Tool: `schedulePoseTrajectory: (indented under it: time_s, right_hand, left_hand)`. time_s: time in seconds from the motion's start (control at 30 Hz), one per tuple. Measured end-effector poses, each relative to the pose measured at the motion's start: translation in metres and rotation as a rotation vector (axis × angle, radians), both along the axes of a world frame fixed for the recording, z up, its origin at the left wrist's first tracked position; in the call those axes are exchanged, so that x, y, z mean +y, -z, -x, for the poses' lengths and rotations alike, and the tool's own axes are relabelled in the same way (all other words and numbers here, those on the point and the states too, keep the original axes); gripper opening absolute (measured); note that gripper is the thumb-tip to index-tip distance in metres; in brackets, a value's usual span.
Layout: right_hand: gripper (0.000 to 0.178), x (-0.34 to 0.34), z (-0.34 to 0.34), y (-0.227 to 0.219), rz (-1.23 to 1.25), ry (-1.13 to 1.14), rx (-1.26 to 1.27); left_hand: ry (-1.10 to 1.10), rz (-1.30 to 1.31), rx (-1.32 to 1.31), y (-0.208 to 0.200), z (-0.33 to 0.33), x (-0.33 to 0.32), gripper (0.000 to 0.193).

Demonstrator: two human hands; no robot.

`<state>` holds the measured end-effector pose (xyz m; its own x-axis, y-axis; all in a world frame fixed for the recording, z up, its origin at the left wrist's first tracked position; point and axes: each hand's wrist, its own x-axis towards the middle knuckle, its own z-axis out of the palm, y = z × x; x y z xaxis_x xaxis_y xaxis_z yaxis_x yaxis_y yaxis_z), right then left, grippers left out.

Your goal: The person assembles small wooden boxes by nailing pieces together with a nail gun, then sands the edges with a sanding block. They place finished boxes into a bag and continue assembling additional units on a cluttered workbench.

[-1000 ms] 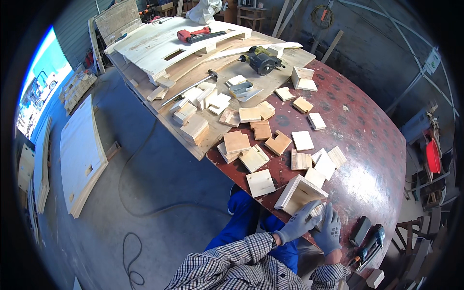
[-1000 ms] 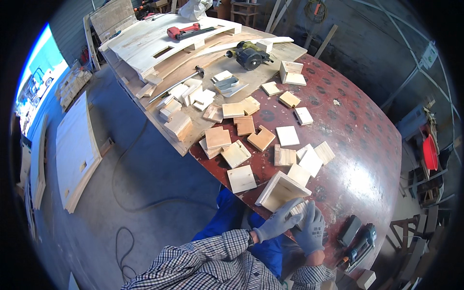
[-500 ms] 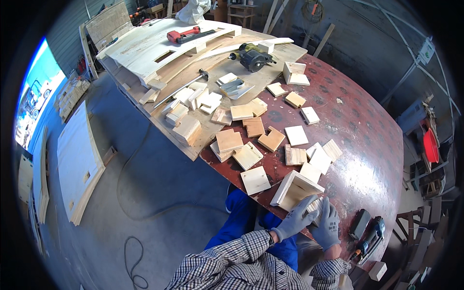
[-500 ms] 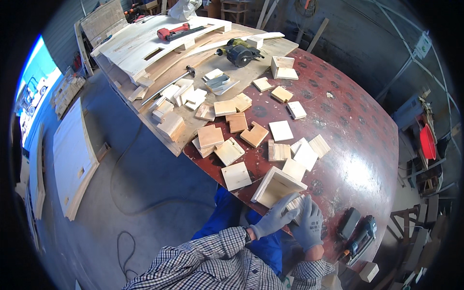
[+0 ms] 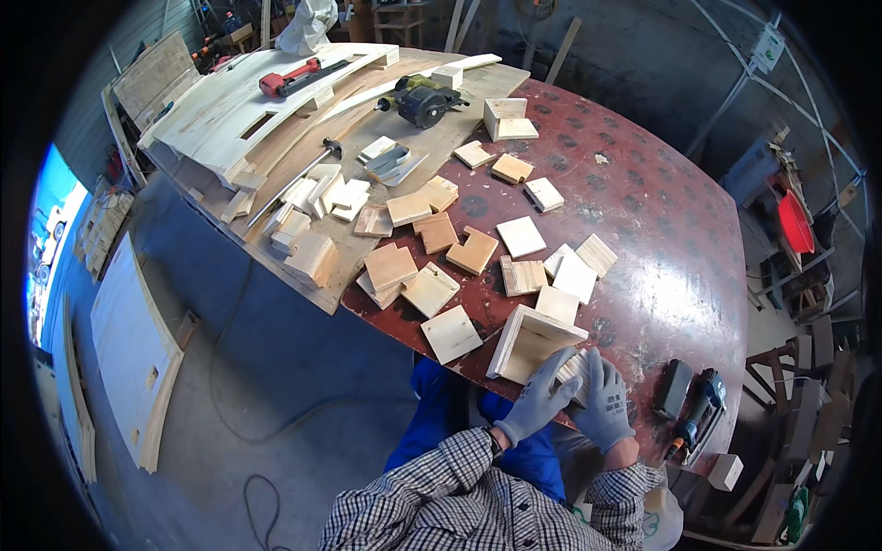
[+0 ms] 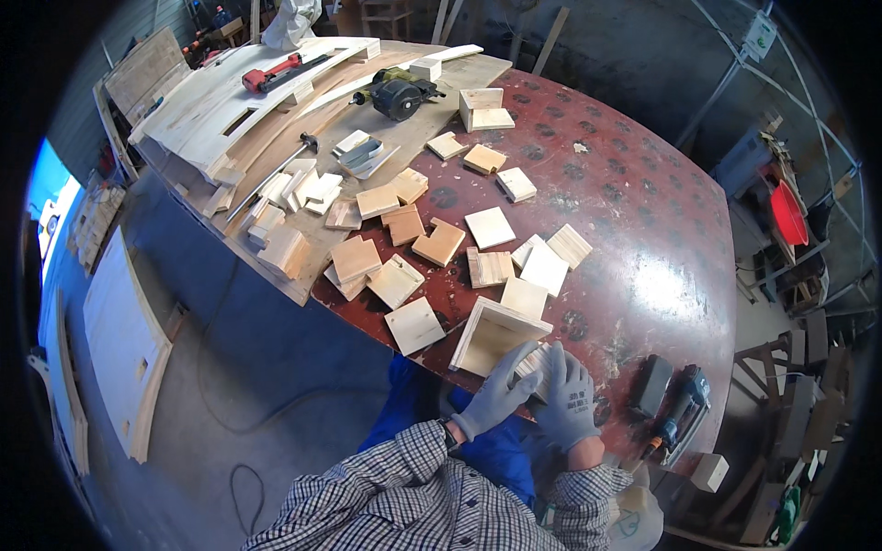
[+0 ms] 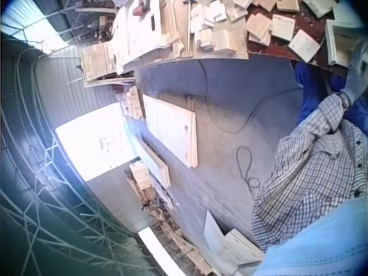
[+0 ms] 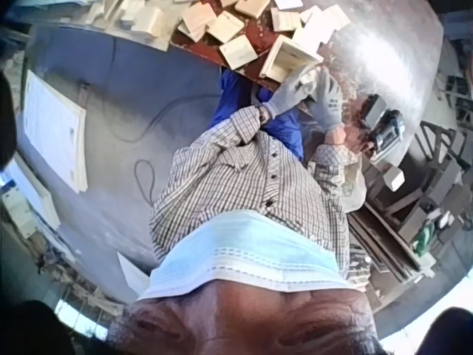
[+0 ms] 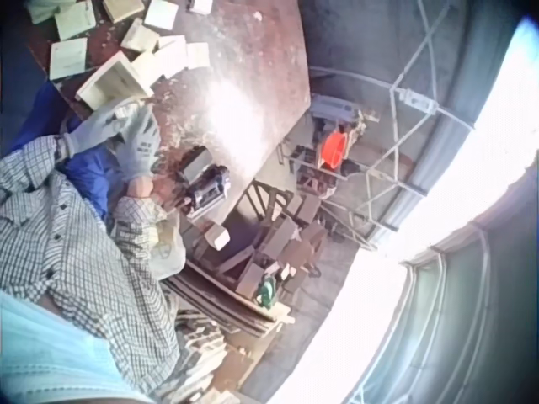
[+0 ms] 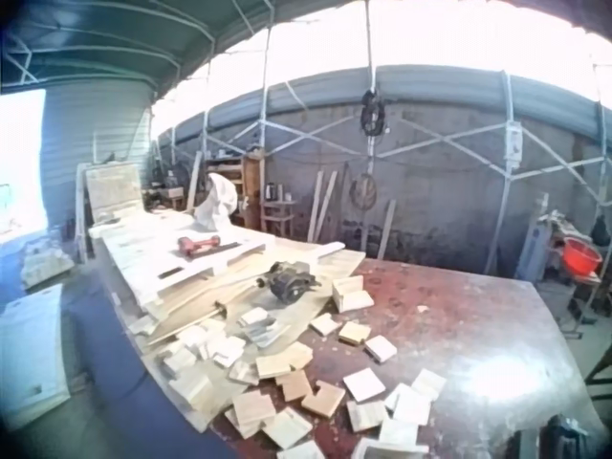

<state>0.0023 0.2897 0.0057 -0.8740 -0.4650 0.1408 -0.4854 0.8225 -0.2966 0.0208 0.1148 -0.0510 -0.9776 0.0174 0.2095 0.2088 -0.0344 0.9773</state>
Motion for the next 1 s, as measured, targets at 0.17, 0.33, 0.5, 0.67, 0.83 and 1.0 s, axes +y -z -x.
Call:
schedulePoseTrajectory:
  time_s: [0.17, 0.33, 0.5, 0.67, 0.83, 1.0]
  right_hand:
    - [0.108, 0.003, 0.001, 0.007, 0.015, -0.001, 0.019]
    - [0.107, 0.001, 0.0, 0.004, 0.014, 0.011, 0.003]
    - [0.105, 0.001, 0.0, 0.002, 0.019, -0.001, 0.024]
    - [0.108, -0.002, 0.001, -0.004, -0.017, 0.014, -0.021]
    - [0.111, -0.001, 0.0, 0.0, -0.001, -0.007, 0.025]
    - [0.113, 0.0, -0.004, -0.006, -0.019, 0.046, -0.037]
  left_hand:
    - [0.021, 0.01, 0.007, 0.003, 0.0, 0.0, 0.066]
    - [0.014, 0.002, -0.001, 0.003, 0.001, 0.0, 0.066]
    - [0.027, 0.01, -0.008, -0.002, 0.002, -0.001, 0.066]
    - [-0.014, 0.128, -0.017, -0.013, -0.006, -0.006, 0.072]
    - [-0.076, 0.325, 0.38, -0.074, -0.029, -0.058, 0.082]
    - [-0.616, 1.05, 0.45, -0.089, 0.044, -0.217, 0.086]
